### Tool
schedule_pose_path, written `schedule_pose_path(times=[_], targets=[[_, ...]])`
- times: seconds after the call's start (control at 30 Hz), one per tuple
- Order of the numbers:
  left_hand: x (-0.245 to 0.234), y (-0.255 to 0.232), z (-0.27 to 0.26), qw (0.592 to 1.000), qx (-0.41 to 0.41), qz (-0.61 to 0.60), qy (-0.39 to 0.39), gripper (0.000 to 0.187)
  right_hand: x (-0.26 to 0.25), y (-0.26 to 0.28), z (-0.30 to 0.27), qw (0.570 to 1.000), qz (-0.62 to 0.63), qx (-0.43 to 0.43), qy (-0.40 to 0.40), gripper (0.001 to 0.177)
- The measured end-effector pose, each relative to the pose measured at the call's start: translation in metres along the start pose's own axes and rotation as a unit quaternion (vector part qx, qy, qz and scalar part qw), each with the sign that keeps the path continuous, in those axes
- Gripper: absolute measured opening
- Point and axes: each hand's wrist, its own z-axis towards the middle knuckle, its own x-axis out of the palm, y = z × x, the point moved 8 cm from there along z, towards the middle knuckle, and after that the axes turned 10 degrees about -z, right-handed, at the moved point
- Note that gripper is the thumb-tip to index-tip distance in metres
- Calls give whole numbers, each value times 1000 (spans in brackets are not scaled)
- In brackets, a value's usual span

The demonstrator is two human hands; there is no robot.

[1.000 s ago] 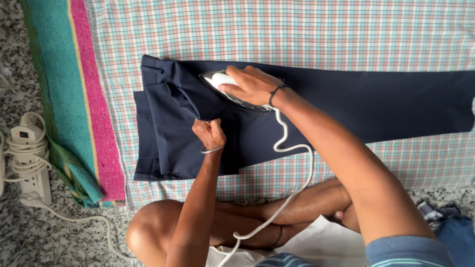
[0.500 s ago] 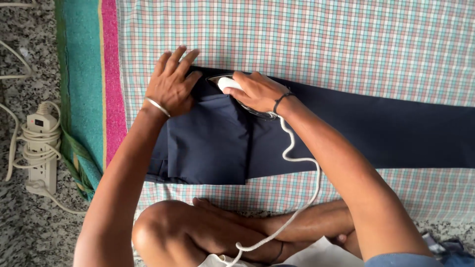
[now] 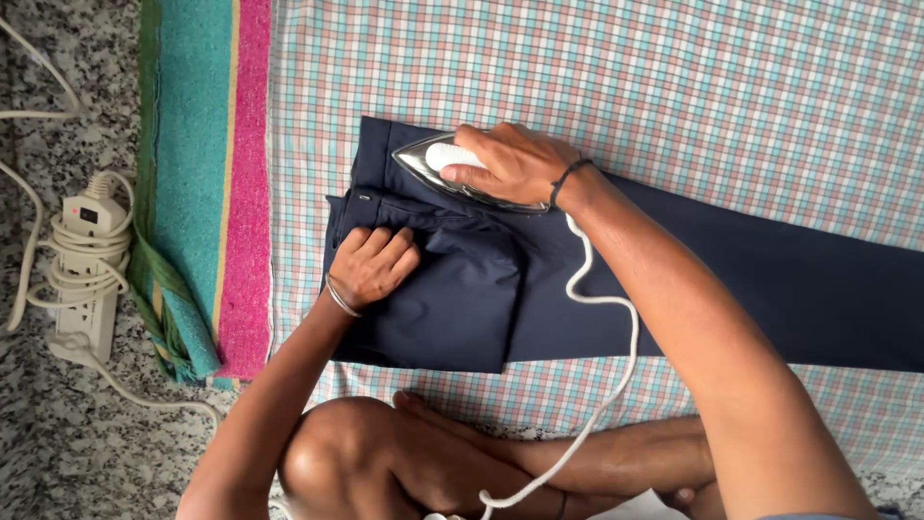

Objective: The recorder is sitting on the floor and ironing a pair of dark navy trousers on a cloth-covered surface.

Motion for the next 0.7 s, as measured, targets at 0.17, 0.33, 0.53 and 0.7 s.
schedule_pose_path(times=[0.17,0.33,0.53,0.7], targets=[[-9,1,-5,999,8,-13,-46,9,-2,22,25,999,-26,-34,15,54],[-15,4,-2,996,-46,29,-65,20,8,28,42,994,-17,-99,46,56],[-19,5,8,997,-50,26,-53,19,12,38,49,994,-30,-88,56,56],[-6,7,-1,998,-35,-36,-47,22,12,61,73,996,26,-86,21,53]])
